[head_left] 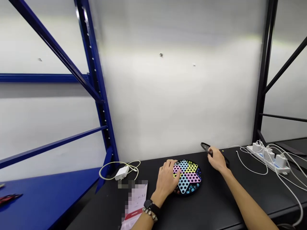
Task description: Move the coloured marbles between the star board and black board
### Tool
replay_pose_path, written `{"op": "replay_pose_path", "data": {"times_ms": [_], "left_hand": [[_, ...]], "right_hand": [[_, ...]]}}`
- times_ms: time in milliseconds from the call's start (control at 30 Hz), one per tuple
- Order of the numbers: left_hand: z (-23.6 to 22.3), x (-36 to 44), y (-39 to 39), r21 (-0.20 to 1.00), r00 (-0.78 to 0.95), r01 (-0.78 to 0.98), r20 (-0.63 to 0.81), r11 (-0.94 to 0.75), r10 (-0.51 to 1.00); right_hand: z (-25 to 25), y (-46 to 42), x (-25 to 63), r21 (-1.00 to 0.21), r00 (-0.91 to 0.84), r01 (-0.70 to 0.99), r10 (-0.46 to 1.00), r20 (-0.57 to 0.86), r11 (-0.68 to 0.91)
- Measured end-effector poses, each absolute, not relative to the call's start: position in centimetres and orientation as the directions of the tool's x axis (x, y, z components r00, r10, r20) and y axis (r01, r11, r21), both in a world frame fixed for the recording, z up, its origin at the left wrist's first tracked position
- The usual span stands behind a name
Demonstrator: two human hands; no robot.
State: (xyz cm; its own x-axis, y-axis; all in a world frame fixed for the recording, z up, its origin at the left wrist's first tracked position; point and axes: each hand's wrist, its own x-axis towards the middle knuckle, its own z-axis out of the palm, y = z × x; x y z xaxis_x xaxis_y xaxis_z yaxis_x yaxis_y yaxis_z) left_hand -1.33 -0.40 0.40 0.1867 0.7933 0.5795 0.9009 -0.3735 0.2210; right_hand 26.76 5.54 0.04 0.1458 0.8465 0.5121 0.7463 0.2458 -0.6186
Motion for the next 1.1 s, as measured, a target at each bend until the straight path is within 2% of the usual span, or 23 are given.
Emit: {"op": "replay_pose_path", "data": {"times_ms": [100, 167, 200, 333, 533, 633, 800, 933, 1100], "left_hand": [[0.2, -1.3, -0.4, 0.194, 0.203, 0.908, 0.570, -0.371, 0.796], [0.3, -1.4, -0.5, 0.193, 0.207, 0.909, 0.560, -0.370, 0.802], [0.3, -1.4, -0.5, 0.195, 0.208, 0.909, 0.556, -0.369, 0.805], [0.4, -1.3, -0.6, 0.183, 0.215, 0.910, 0.557, -0.371, 0.802], [0.3, -1.2, -0.7, 0.177, 0.218, 0.912, 0.554, -0.370, 0.803], [0.3, -1.1, -0.7, 0.180, 0.220, 0.912, 0.546, -0.369, 0.809], [0.3, -0.9, -0.8, 0.226, 0.217, 0.899, 0.515, -0.376, 0.829], [0.3, -0.7, -0.8, 0.284, 0.213, 0.879, 0.483, -0.382, 0.849], [0.3, -0.7, -0.7, 0.301, 0.209, 0.874, 0.475, -0.381, 0.855]], "right_hand": [[-0.5, 4.7, 25.7, -0.380, -0.079, 0.908, 0.962, 0.261, 0.178], [-0.9, 4.5, 25.1, -0.348, -0.130, 0.923, 0.984, 0.124, 0.165], [-1.0, 4.5, 24.8, -0.357, -0.138, 0.919, 0.985, 0.099, 0.164], [-1.2, 4.1, 23.2, -0.373, -0.161, 0.902, 0.971, 0.179, 0.219], [-1.6, 2.8, 20.1, -0.170, -0.155, 0.967, 0.967, 0.201, 0.190], [-1.9, 2.7, 19.4, -0.124, -0.137, 0.978, 0.966, 0.219, 0.166], [-2.6, 2.8, 19.2, -0.128, -0.126, 0.980, 0.975, 0.185, 0.151], [-3.1, 3.0, 19.4, -0.191, -0.117, 0.971, 0.979, 0.165, 0.148], [-3.4, 3.1, 19.6, -0.252, -0.096, 0.960, 0.988, 0.122, 0.125]]}}
